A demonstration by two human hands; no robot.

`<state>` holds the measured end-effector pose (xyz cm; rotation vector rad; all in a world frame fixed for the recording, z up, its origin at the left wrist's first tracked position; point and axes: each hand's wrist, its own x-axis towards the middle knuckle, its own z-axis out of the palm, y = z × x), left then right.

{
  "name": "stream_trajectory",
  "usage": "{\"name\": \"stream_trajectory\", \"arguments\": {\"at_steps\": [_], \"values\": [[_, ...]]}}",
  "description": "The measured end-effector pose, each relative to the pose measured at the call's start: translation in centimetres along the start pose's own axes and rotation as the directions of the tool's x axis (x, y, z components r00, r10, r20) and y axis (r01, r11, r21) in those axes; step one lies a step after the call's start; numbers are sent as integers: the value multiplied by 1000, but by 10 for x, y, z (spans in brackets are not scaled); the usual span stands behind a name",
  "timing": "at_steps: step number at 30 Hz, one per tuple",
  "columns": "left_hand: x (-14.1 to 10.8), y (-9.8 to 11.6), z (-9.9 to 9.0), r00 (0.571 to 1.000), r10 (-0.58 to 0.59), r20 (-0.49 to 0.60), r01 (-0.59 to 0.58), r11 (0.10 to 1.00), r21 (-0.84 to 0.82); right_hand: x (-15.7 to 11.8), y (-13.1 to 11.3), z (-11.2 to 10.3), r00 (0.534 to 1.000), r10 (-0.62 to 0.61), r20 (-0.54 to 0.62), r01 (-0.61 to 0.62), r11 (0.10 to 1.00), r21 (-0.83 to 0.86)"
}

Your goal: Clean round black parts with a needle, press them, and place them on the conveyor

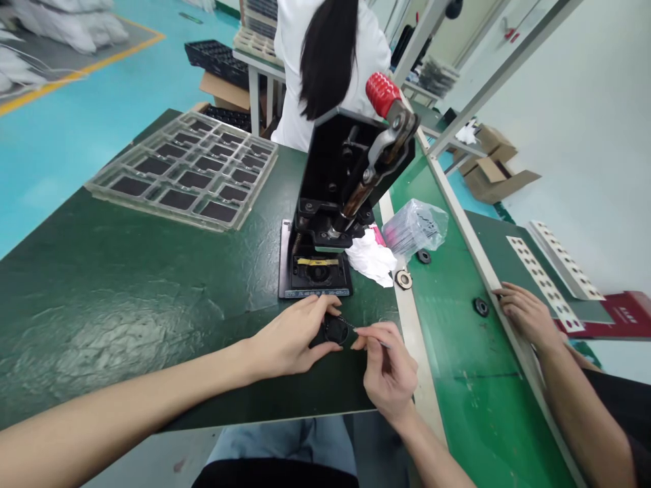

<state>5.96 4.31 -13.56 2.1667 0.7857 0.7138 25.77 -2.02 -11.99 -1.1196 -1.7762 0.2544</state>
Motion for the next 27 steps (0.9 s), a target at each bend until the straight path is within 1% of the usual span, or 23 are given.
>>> {"name": "stream_trajectory", "arguments": {"at_steps": [6, 9, 12, 14, 16, 18, 20, 24, 27], "values": [[-1, 1, 0, 1000, -13, 2, 13, 1000, 5, -1, 2, 0, 997, 81, -12, -81, 997, 13], [-1, 1, 0, 1000, -14, 5, 14, 1000, -2, 0, 3, 0, 996, 88, -4, -88, 996, 29], [-1, 2, -1, 1000, -15, 11, 15, 1000, 8, 4, 5, 2, 994, 102, 48, -100, 994, -43], [0, 2, -1, 1000, -8, 22, 7, 1000, 30, 6, 8, 4, 986, 138, 94, -128, 986, -106], [0, 2, 0, 999, 2, 35, -3, 999, 43, 6, 11, 4, 982, 166, 88, -154, 980, -129], [0, 1, 0, 999, 4, 37, -6, 999, 39, 4, 12, 3, 985, 170, 41, -164, 979, -122], [0, 1, 1, 999, -1, 37, 0, 1000, 18, 3, 13, 2, 987, 161, 26, -157, 981, -111], [0, 1, 1, 998, -23, 51, 25, 999, -25, 3, 12, 2, 987, 149, 63, -142, 984, -106], [0, 3, 0, 997, -23, 74, 25, 999, -21, 5, 11, 3, 984, 166, 68, -157, 980, -122]]}}
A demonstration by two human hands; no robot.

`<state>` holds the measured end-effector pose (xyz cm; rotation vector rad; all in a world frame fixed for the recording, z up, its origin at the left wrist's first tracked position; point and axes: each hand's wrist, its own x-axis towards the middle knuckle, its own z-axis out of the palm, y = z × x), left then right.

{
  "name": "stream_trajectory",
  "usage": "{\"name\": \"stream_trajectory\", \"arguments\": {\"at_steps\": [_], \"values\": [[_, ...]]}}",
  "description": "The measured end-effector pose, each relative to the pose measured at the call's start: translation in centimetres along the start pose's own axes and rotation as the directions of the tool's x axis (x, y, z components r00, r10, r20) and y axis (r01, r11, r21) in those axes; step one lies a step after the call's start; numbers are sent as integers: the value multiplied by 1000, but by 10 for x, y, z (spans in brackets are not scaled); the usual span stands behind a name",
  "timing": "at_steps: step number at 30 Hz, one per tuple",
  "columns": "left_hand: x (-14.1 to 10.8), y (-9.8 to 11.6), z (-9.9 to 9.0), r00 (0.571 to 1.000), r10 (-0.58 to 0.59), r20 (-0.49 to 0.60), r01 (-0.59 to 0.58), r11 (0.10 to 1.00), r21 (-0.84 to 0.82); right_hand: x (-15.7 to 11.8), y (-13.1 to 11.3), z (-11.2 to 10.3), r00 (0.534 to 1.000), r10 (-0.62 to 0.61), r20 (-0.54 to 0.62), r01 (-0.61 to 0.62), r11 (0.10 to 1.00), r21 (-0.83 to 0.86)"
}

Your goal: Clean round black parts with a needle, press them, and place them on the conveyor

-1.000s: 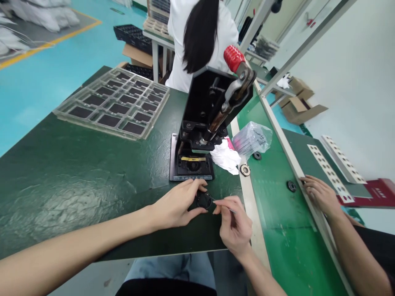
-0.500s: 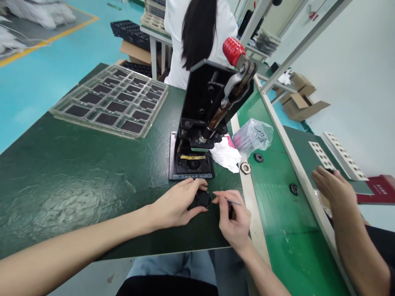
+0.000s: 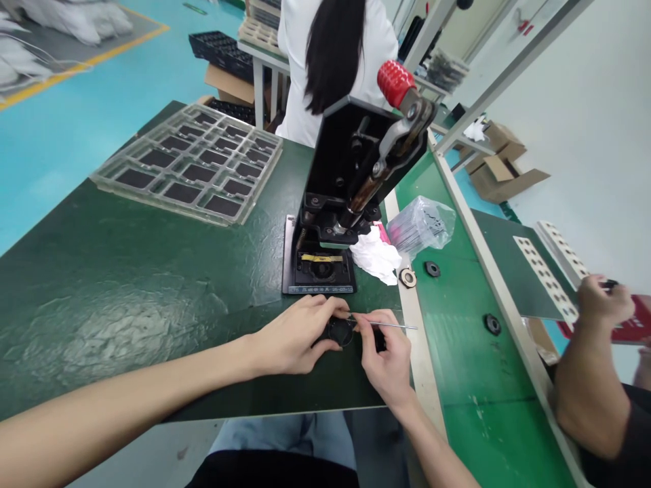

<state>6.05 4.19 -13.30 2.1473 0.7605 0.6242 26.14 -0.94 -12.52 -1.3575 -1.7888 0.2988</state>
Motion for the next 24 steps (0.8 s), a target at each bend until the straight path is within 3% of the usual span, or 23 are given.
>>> {"name": "stream_trajectory", "arguments": {"at_steps": [8, 15, 24], "values": [[0, 1, 0, 1000, 0, 17, -1, 1000, 17, -1, 2, 0, 1000, 25, 0, -25, 999, -33], [0, 2, -1, 1000, 19, 6, -19, 999, 51, 1, -2, 1, 996, -84, 5, 84, 990, -113], [-2, -4, 6, 999, -31, -31, 27, 992, -122, 3, -5, 10, 984, -177, 11, 175, 962, -207]]}}
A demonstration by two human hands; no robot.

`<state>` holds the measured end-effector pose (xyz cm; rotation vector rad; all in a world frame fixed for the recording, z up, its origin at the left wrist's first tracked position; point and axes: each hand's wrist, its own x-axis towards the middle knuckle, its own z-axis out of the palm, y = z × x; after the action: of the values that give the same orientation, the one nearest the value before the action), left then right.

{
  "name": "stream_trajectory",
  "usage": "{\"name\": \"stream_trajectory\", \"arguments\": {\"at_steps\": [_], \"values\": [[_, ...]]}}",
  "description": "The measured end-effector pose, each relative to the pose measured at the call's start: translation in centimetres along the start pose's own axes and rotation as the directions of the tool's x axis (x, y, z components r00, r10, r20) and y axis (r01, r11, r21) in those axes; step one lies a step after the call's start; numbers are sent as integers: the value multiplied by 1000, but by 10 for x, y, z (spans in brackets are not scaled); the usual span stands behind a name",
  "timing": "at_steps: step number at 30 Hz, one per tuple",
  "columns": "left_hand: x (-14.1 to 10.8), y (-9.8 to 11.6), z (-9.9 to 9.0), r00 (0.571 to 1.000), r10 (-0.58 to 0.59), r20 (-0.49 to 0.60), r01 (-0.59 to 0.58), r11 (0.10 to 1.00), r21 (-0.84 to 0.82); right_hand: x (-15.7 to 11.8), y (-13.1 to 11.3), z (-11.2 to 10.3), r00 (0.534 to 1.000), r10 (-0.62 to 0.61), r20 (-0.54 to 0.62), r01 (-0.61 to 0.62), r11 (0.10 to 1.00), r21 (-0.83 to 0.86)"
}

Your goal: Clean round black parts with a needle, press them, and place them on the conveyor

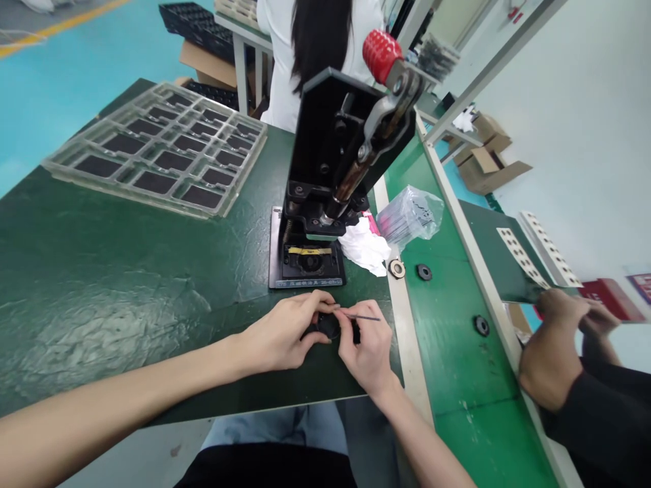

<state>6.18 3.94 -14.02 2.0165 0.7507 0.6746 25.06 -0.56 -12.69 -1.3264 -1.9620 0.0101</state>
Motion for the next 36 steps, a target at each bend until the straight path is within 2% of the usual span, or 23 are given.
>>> {"name": "stream_trajectory", "arguments": {"at_steps": [13, 19, 25, 28, 33, 36], "values": [[-2, 4, 5, 999, 52, -12, -50, 993, 110, -6, 2, 5, 999, -29, 32, 31, 998, -61], [-2, 4, 3, 999, 42, 13, -43, 994, 105, -4, 6, 4, 996, 34, 78, -21, 988, -156], [-2, 5, 0, 1000, 10, 18, -12, 997, 74, -1, 4, 2, 992, 120, 34, -121, 992, 40], [-2, 6, -1, 1000, 10, 15, -11, 997, 77, -1, 4, 1, 987, 160, 17, -161, 984, 71], [-1, 5, -2, 1000, -1, 2, 1, 999, 50, -1, 10, -2, 957, 279, -85, -269, 957, 111], [0, 4, -2, 1000, 11, -9, -10, 998, 54, -1, 10, -5, 964, 251, -89, -235, 959, 159]]}}
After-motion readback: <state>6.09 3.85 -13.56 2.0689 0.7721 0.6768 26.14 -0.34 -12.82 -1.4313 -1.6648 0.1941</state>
